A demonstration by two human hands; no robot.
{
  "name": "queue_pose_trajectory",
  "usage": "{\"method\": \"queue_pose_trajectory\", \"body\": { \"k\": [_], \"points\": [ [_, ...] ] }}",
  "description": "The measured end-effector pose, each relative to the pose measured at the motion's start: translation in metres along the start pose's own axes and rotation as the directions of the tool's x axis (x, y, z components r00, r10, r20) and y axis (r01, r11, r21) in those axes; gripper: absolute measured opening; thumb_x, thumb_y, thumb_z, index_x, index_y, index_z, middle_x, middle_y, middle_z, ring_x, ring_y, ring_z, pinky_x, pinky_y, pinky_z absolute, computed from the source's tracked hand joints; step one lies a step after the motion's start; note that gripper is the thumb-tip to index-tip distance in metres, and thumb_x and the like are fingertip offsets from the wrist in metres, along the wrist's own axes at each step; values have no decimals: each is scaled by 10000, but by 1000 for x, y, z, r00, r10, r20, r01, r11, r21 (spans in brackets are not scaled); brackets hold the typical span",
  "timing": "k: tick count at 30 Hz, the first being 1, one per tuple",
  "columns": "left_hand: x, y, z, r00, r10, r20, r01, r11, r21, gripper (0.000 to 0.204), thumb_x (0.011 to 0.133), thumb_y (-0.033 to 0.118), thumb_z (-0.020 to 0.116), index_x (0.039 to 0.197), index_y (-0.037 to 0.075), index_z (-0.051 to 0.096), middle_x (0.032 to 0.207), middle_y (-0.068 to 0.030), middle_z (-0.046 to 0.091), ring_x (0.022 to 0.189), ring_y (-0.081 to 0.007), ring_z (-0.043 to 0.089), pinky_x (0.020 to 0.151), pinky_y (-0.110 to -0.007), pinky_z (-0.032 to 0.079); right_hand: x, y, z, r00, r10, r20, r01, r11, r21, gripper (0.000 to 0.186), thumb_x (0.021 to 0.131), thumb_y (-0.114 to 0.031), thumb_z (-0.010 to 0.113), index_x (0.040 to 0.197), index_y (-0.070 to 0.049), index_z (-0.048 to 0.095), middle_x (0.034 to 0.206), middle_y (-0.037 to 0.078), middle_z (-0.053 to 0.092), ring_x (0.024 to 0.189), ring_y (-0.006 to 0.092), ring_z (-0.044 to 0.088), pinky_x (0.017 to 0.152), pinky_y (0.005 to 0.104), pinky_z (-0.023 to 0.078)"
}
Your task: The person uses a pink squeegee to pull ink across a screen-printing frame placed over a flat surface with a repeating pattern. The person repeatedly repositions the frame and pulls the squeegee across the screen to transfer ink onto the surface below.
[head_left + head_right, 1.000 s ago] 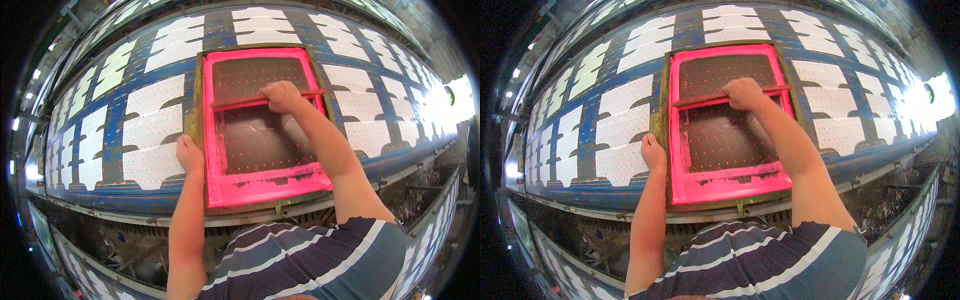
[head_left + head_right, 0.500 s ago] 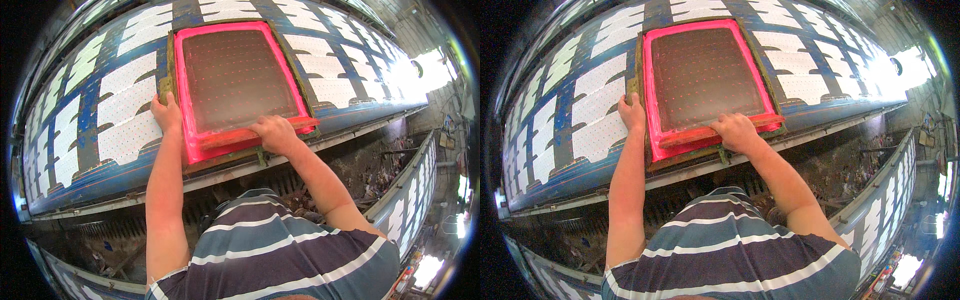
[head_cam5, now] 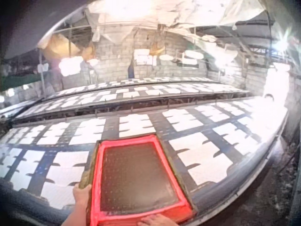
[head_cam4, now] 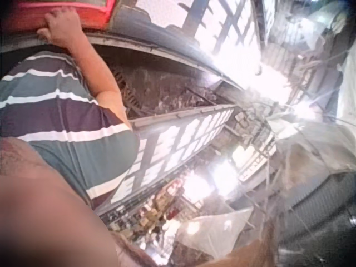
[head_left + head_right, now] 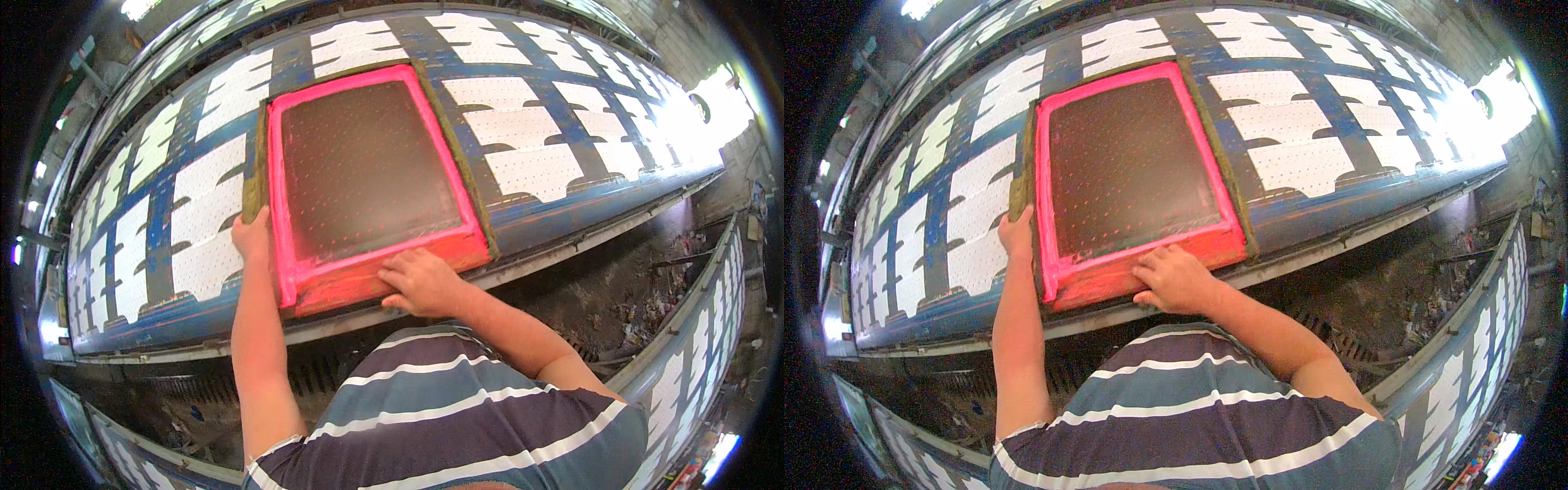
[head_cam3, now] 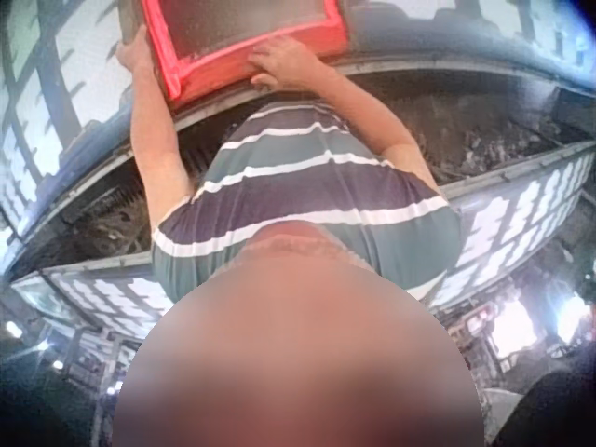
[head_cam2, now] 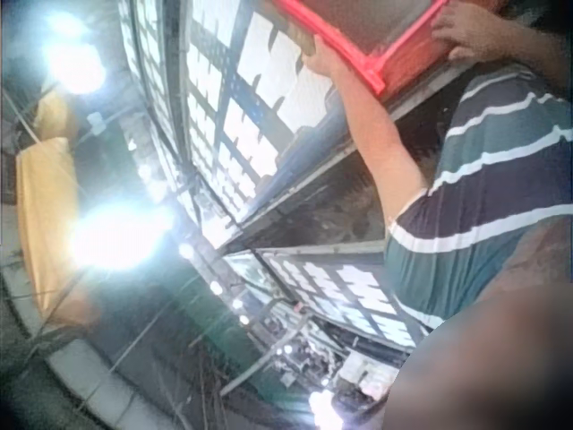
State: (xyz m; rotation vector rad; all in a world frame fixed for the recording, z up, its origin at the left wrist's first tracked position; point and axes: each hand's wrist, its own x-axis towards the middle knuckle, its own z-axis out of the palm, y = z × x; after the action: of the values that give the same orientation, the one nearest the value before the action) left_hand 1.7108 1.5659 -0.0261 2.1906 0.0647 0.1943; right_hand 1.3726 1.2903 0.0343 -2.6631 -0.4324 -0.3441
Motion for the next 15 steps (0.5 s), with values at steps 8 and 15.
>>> {"method": "queue_pose_trajectory", "body": {
  "k": [8,15],
  "points": [
    [-3,8,0,992,-119,47,120,993,-11,512,941,339,914,1262,-45,804,1214,-139,823,1070,-270,754,994,-407,565,-53,114,-59,930,222,-293,-227,974,16,342,927,-247,865,1216,-78,796,1327,178,761,1249,393,709,1072,518,571],
    [1,9,3,985,-167,54,174,969,-177,400,949,233,902,1235,-28,805,1163,-106,825,1007,-229,751,935,-382,572,-53,175,-59,739,650,-180,-630,760,160,682,866,-170,888,1504,-96,660,1309,197,736,1197,446,696,1053,534,574]
  ]
}}
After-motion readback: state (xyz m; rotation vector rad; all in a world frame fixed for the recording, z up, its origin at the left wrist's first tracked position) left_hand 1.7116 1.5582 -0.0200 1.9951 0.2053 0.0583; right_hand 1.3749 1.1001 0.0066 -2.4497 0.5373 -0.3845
